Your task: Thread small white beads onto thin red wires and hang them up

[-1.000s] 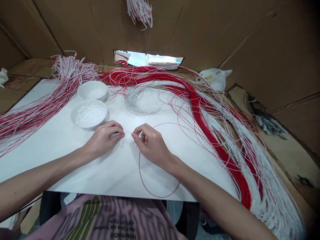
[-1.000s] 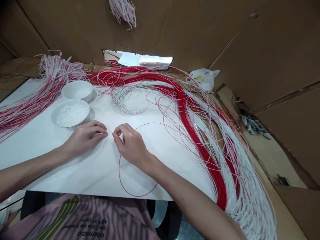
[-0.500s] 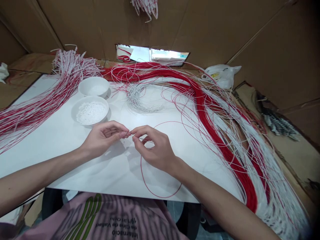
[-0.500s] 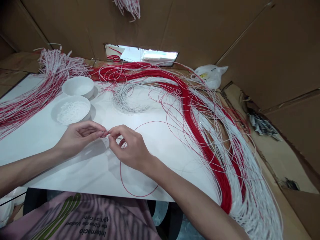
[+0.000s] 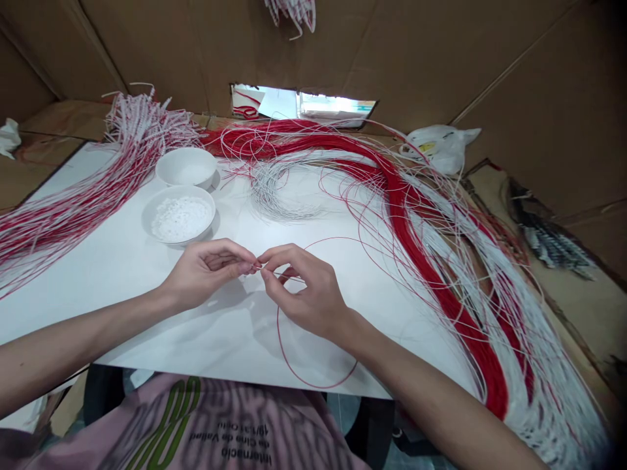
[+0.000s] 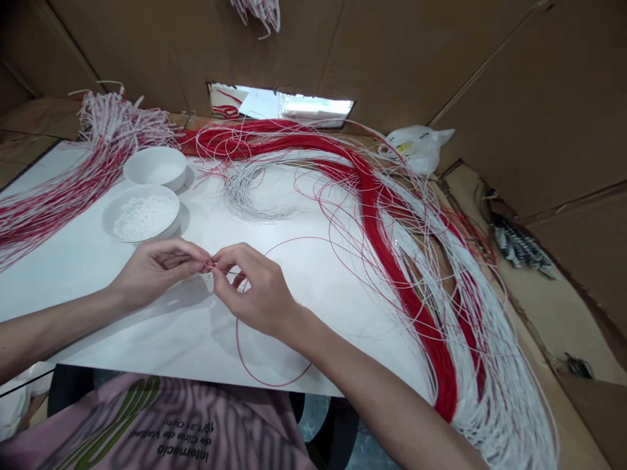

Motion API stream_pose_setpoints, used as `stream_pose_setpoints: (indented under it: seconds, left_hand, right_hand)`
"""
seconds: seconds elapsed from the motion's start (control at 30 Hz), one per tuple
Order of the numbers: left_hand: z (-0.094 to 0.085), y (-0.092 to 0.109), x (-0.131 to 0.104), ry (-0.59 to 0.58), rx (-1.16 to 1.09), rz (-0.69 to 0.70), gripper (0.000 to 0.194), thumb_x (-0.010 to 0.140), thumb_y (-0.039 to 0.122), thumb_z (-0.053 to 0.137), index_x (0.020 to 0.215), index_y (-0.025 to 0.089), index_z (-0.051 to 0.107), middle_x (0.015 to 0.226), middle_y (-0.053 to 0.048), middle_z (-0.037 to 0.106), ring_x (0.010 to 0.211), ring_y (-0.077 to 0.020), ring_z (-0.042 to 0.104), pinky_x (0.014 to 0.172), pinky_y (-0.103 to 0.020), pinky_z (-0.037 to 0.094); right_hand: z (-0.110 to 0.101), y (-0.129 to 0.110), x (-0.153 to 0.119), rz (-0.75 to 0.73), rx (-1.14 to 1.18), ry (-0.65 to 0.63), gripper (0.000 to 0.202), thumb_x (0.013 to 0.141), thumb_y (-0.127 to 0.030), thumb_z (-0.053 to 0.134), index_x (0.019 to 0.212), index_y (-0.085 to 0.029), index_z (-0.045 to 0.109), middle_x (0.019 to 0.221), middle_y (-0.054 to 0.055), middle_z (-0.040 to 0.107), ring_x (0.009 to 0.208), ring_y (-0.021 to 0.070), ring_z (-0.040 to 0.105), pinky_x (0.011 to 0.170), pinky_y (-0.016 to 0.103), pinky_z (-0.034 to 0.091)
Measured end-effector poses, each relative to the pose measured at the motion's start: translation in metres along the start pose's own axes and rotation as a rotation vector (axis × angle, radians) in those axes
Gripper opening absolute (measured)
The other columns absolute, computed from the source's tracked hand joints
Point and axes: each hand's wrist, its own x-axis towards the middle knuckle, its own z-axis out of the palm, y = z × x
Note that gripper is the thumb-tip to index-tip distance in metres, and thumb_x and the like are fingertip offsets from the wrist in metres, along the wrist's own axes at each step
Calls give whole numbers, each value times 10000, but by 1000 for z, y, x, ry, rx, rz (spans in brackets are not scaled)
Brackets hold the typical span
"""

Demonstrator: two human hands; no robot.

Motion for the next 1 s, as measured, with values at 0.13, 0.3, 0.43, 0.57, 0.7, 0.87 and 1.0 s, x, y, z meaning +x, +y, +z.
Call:
stream_pose_setpoints:
  seconds: [0.13, 0.3, 0.43, 0.57, 0.7, 0.87, 1.0]
  left_hand:
    - [-1, 0, -1, 3, 2, 10, 95, 771, 238, 745, 833, 170, 722, 832, -45, 752, 800, -157, 719, 769, -267, 592]
    - [0, 2, -1, -9, 4, 23, 79, 778, 239, 737, 824, 177, 719, 830, -44, 750, 803, -157, 715, 772, -273, 588]
    - [0, 3, -1, -19, 7, 34, 94, 773, 256, 739, 803, 170, 715, 837, -53, 742, 807, -164, 704, 766, -290, 585]
    - [-1, 0, 1, -27, 0, 36, 80, 779, 246, 732, 803, 171, 715, 832, -50, 732, 801, -154, 691, 749, -277, 575]
    - [-1, -2, 1, -39, -6, 57, 56, 788, 231, 726, 803, 179, 715, 836, -41, 723, 797, -138, 682, 738, -256, 566]
    - [-1, -2, 1, -32, 10, 44, 104, 779, 268, 739, 811, 173, 711, 841, -50, 724, 808, -154, 689, 754, -282, 578]
    - [-1, -2, 1, -23, 20, 41, 151, 764, 308, 754, 810, 171, 712, 824, -53, 725, 798, -165, 697, 753, -297, 590]
  right_hand:
    - [0, 0, 0, 1, -10, -7, 107, 862, -103, 530, 827, -195, 573, 907, 50, 678, 816, 132, 648, 549, 222, 548]
    - [0, 0, 0, -3, 2, -7, 111, 858, -93, 531, 827, -190, 576, 906, 54, 678, 808, 131, 646, 547, 221, 549]
    - [0, 0, 0, -8, -10, -2, 112, 860, -103, 527, 827, -196, 579, 913, 49, 680, 810, 133, 647, 551, 226, 555]
    - [0, 0, 0, -11, -13, -1, 117, 851, -95, 530, 822, -198, 579, 931, 52, 683, 820, 134, 649, 553, 226, 557]
    - [1, 0, -1, -18, -16, 1, 119, 843, -84, 538, 819, -192, 581, 937, 62, 684, 819, 136, 648, 554, 231, 555]
    - [0, 0, -1, -18, -6, 9, 118, 864, -105, 521, 828, -200, 580, 900, 42, 681, 793, 130, 646, 549, 228, 555]
    - [0, 1, -1, -38, -4, 9, 113, 873, -109, 521, 838, -197, 581, 895, 40, 677, 778, 123, 641, 547, 224, 553]
